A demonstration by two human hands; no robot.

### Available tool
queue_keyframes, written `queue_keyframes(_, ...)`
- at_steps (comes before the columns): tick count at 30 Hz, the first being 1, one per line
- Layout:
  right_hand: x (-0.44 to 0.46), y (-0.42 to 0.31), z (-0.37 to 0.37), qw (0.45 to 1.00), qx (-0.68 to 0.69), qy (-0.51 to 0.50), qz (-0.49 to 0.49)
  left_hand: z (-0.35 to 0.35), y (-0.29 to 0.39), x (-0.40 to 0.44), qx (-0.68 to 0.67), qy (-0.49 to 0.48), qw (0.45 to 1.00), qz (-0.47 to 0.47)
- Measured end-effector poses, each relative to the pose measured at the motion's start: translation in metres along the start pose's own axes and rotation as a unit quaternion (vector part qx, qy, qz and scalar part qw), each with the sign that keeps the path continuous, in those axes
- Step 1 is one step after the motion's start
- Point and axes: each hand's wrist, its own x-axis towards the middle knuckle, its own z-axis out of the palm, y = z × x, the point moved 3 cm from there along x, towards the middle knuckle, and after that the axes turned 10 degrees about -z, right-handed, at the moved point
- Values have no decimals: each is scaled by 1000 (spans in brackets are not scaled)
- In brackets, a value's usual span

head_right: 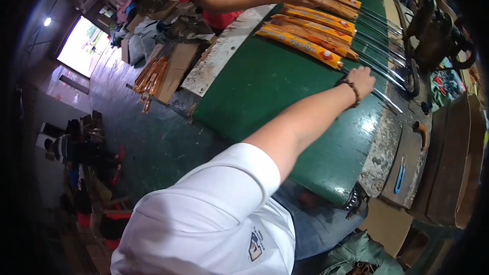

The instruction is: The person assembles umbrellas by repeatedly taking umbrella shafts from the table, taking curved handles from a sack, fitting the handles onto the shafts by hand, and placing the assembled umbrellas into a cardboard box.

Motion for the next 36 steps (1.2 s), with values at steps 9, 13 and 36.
queue_keyframes(9, -38, -75, -45, 946, 277, 131, 108, -106, -1, -127, -119, -106, 983, 93)
queue_keyframes(13, -36, -82, -54, 950, 235, 169, 115, -138, -2, -189, -179, -3, 955, 237)
queue_keyframes(36, -33, -95, -27, 999, 20, 6, 49, -214, -8, -284, -336, -115, 908, 222)
